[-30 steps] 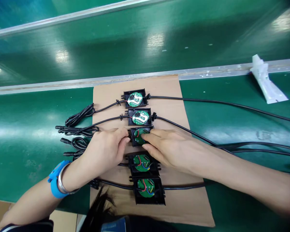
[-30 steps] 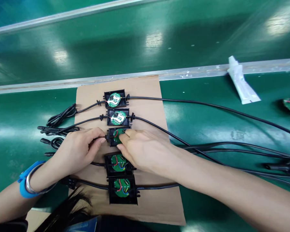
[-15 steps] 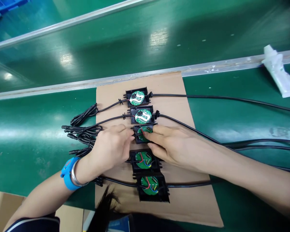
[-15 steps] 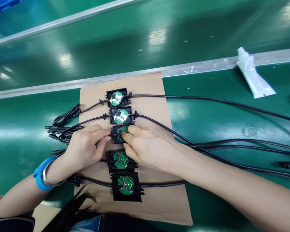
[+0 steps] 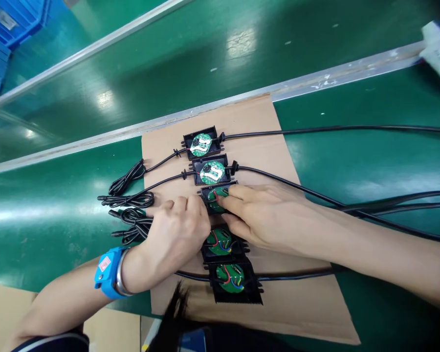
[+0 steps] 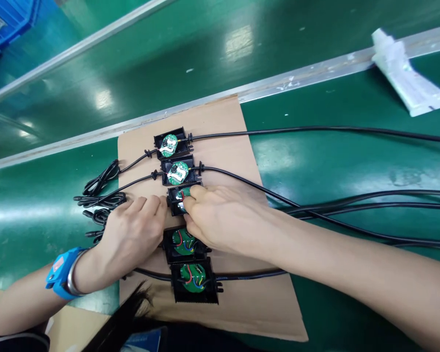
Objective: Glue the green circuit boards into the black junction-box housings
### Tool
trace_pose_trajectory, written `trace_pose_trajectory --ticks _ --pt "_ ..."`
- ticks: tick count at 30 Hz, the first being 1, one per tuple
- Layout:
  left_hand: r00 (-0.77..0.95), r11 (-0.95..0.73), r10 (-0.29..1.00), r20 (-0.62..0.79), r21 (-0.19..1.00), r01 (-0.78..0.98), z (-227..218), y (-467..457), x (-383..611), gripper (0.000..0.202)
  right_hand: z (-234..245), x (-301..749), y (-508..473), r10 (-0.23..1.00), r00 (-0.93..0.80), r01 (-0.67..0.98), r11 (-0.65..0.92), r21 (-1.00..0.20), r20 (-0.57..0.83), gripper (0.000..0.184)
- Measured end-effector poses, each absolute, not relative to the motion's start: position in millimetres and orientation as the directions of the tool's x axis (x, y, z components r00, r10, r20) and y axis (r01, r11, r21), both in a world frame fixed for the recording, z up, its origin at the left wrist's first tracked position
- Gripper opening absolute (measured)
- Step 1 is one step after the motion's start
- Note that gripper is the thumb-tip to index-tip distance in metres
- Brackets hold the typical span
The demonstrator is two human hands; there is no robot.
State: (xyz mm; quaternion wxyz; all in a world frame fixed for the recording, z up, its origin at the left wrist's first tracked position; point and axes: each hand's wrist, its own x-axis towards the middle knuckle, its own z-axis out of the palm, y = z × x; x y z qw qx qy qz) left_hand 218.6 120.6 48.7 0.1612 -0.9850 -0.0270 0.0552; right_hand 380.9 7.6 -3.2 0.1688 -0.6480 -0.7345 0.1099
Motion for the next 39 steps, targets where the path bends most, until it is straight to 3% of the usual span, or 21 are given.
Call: trace_pose_trajectory --ticks 4,11,18,25,28,32,35,39 --pt "0.997 -0.961 0.072 -0.016 -0.269 0.065 49.6 127.8 212.6 0.02 -0.8 380.1 8.1 0.991 -0.088 0.905 0.122 -0.407 0.1 0.019" --pt "0.997 -0.93 0.011 -0.076 -0.368 -0.018 51.0 126.9 213.5 0.022 -2.4 378.8 7.0 0.98 -0.106 0.917 0.162 -0.364 0.168 0.014" --pt "1.0 -0.931 -0.007 0.003 -0.366 -0.006 48.7 133.6 214.9 0.019 -1.4 379.6 7.5 0.97 -0.13 0.918 0.196 -0.345 0.206 0.013" --pt "0.986 -0.846 -0.09 -0.143 -0.512 -0.151 43.1 122.1 223.8 0.028 -2.0 378.0 7.1 0.97 -0.153 0.915 0.211 -0.345 0.189 0.012" --pt "0.986 -0.9 -0.077 -0.146 -0.416 -0.132 48.4 126.8 221.5 0.024 -0.4 378.4 8.1 0.984 -0.1 0.911 0.149 -0.386 0.144 0.015" --pt "0.998 -0.989 0.057 0.039 -0.136 0.061 49.1 133.8 217.7 0.019 8.3 388.5 9.2 0.997 -0.067 0.827 0.077 -0.557 0.037 0.013" --pt "0.996 -0.998 -0.045 0.072 0.029 -0.047 38.4 135.7 221.2 0.017 18.2 397.9 5.1 0.997 -0.052 0.752 0.001 -0.66 -0.058 0.02" --pt "0.984 -0.982 -0.163 0.074 0.08 -0.169 23.9 139.9 223.1 0.02 25.1 400.7 -5.7 0.995 0.029 0.718 -0.089 -0.69 -0.098 0.018"
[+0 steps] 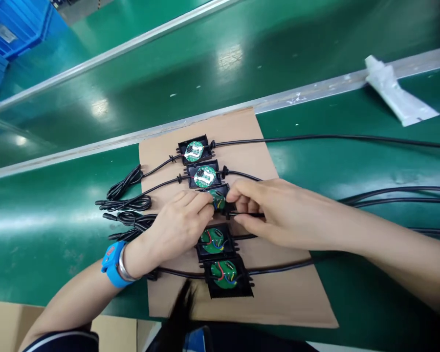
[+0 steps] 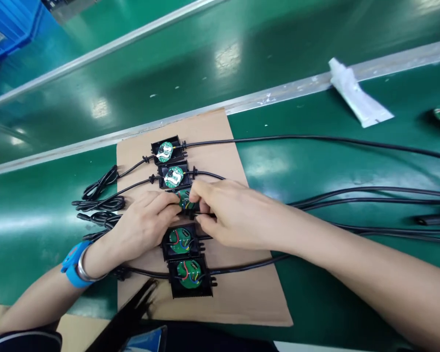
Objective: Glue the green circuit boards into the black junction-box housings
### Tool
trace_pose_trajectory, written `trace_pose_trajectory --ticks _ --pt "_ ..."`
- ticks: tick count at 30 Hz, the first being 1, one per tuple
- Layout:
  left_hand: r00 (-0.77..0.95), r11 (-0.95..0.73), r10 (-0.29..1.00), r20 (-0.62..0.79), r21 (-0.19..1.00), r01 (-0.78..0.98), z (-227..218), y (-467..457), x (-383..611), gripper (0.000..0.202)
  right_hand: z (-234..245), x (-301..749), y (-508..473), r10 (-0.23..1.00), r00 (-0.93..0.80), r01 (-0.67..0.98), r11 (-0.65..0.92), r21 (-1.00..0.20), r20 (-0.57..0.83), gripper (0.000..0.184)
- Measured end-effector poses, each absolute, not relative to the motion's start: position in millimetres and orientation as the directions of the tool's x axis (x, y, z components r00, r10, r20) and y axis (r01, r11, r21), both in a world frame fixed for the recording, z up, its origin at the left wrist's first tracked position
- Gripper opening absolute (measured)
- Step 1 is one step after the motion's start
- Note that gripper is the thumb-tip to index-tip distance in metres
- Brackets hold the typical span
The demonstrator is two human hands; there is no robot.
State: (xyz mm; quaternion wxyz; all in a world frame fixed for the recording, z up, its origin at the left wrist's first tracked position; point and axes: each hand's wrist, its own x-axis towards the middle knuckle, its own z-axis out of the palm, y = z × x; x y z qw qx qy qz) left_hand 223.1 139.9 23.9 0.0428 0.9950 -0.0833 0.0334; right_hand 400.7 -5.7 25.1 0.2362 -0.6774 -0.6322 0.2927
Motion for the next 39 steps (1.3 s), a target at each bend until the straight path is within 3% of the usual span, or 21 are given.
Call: trace_pose_trajectory --ticks 2,6,9,16,22,28,33,39 --pt "0.978 -0.979 -0.173 0.115 0.087 -0.183 20.7 141.8 220.0 0.022 22.8 398.5 -10.0 0.999 0.039 0.789 -0.044 -0.613 -0.021 0.008" --pt "0.973 -0.971 -0.187 0.139 0.125 -0.204 19.7 141.6 213.7 0.023 9.2 394.4 -12.9 0.987 0.025 0.943 0.028 -0.331 0.156 0.017" --pt "0.975 -0.968 -0.194 0.108 0.143 -0.208 20.6 139.3 213.1 0.026 -1.1 393.5 -13.5 0.977 0.062 0.97 -0.012 -0.242 0.202 0.016" --pt "0.987 -0.978 -0.158 0.041 0.135 -0.162 23.9 132.7 216.4 0.032 -1.6 394.6 -17.4 0.98 0.042 0.971 0.006 -0.237 0.194 0.019" --pt "0.985 -0.98 -0.163 0.064 0.108 -0.169 22.5 128.5 217.8 0.032 -0.4 387.8 -24.4 0.962 0.099 0.986 -0.06 -0.155 0.255 0.019" --pt "0.989 -0.979 -0.139 0.044 0.142 -0.144 25.6 127.7 222.8 0.034 2.6 390.9 -17.1 0.995 0.06 0.985 -0.046 -0.166 0.077 0.017" --pt "0.991 -0.987 -0.133 0.009 0.094 -0.134 26.4 125.1 229.2 0.044 4.0 390.6 -9.9 0.997 0.026 0.996 -0.019 -0.089 0.079 0.016" --pt "0.993 -0.995 -0.103 -0.061 -0.009 -0.104 28.0 122.2 232.3 0.047 -1.0 394.0 -14.8 0.995 0.072 0.975 -0.056 -0.216 0.064 0.02"
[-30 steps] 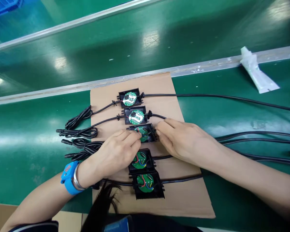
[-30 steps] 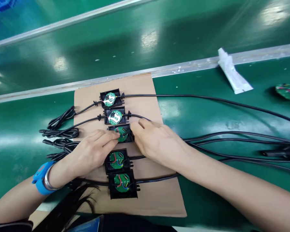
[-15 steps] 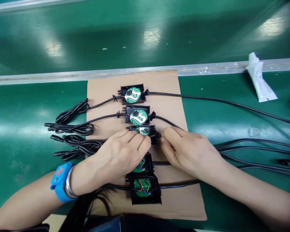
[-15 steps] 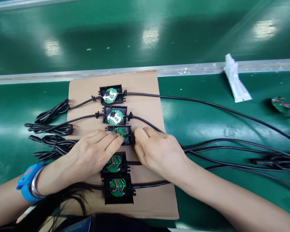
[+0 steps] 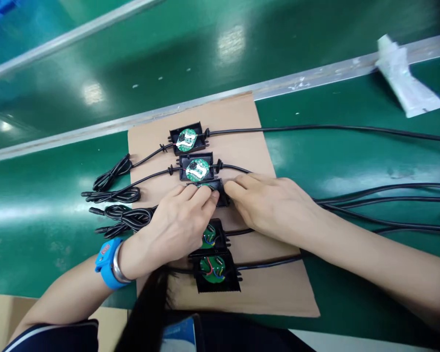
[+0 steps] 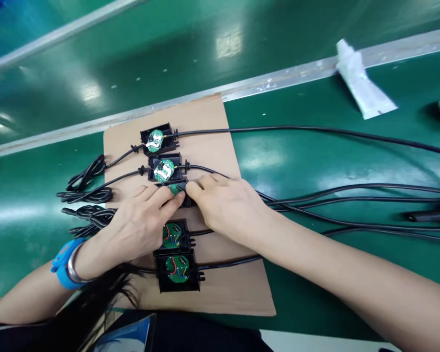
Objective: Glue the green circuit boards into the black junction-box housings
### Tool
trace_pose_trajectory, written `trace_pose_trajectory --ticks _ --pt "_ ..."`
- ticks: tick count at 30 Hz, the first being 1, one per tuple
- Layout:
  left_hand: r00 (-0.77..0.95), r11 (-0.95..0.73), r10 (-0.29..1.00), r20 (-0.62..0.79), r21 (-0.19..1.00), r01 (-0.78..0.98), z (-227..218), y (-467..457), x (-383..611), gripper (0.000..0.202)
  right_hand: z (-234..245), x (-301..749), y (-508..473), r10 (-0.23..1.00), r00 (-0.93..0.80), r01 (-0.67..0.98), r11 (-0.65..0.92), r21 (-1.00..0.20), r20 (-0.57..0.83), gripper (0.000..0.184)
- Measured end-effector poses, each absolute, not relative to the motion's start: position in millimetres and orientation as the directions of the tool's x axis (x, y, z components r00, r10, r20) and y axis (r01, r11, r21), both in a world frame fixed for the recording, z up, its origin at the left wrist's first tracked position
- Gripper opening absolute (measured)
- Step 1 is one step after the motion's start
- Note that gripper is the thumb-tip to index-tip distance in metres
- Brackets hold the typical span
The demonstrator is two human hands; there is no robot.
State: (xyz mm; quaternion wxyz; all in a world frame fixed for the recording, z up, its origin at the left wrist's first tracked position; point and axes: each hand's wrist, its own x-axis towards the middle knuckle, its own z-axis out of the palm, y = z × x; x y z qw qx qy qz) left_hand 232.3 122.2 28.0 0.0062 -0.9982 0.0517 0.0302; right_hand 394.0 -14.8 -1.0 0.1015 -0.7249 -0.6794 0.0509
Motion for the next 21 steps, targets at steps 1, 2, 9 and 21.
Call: trace_pose_trajectory --ticks 1,2,9,21 --pt "0.993 -0.994 -0.105 -0.061 -0.014 -0.106 28.5 122.2 231.6 0.048 -2.2 396.3 -15.4 0.994 0.07 0.97 -0.047 -0.239 0.088 0.02" --pt "0.993 -0.995 -0.102 -0.057 -0.015 -0.103 28.9 122.3 230.8 0.049 -3.6 398.7 -15.8 0.99 0.067 0.965 -0.033 -0.26 0.124 0.022" --pt "0.995 -0.994 -0.085 -0.058 -0.069 -0.089 31.7 118.4 230.7 0.054 -13.4 403.7 -14.8 0.96 0.038 0.936 0.063 -0.346 0.278 0.027" --pt "0.998 -0.996 -0.051 -0.02 0.075 -0.05 44.7 119.8 227.2 0.041 -20.2 415.8 -6.7 0.964 -0.056 0.877 0.173 -0.448 0.262 0.029"
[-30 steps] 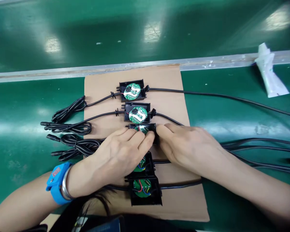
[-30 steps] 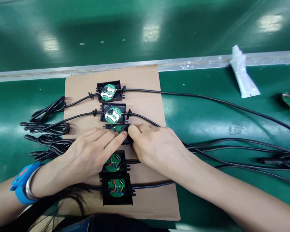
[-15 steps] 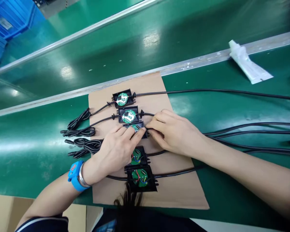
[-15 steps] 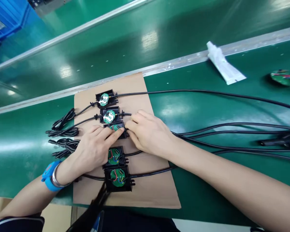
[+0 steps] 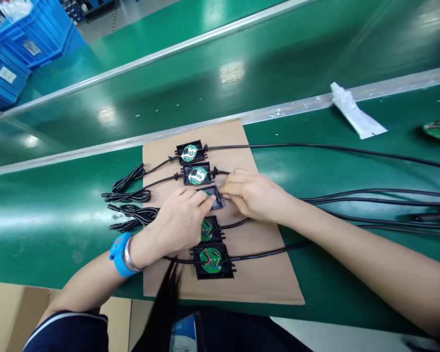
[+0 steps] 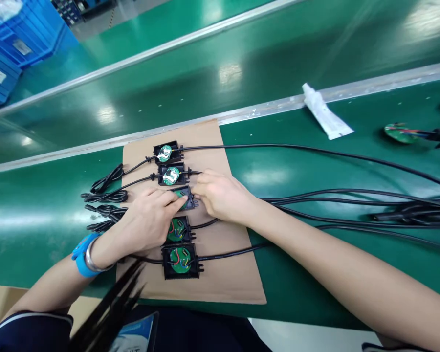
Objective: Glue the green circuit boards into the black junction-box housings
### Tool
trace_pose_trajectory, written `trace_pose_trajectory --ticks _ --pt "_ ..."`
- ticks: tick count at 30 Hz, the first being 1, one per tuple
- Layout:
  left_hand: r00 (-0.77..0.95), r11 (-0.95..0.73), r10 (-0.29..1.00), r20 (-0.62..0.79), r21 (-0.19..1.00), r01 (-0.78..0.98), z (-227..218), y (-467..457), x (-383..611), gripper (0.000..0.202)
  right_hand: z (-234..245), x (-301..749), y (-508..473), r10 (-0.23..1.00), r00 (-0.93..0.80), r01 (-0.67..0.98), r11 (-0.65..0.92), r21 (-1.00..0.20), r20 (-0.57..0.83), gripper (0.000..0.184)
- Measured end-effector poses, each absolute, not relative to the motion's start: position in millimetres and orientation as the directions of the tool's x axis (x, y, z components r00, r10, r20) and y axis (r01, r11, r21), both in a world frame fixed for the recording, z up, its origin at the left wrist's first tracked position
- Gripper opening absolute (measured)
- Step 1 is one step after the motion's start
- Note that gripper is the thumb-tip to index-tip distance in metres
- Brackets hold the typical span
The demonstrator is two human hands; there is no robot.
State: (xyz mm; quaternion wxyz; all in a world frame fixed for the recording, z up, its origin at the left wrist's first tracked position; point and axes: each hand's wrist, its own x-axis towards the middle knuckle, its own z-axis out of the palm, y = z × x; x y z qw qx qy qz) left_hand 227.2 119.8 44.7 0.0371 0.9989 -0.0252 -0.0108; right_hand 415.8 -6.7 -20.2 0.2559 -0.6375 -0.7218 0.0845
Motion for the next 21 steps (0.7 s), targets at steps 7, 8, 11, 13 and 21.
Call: trace_pose_trajectory --ticks 7,8,11,13,21 --pt "0.982 -0.921 0.181 0.052 0.359 0.151 38.7 156.8 200.2 0.015 10.5 383.5 -21.1 0.952 -0.039 0.955 0.125 -0.268 0.305 0.029" --pt "0.98 -0.908 0.197 0.015 0.38 0.177 35.3 159.4 201.2 0.012 12.7 375.1 -19.0 0.949 -0.041 0.96 0.125 -0.252 0.312 0.03" --pt "0.977 -0.874 0.211 -0.033 0.441 0.204 27.6 160.1 206.4 0.008 12.9 351.1 -9.5 0.96 -0.069 0.966 0.132 -0.221 0.273 0.034" --pt "0.978 -0.862 0.206 -0.024 0.468 0.193 24.2 157.6 208.9 0.01 11.0 339.8 -2.9 0.972 -0.079 0.972 0.124 -0.198 0.222 0.038" --pt "0.99 -0.877 0.141 -0.027 0.461 0.138 22.4 161.5 208.3 0.017 17.9 345.7 7.7 0.974 -0.153 0.941 0.195 -0.275 0.166 0.034"
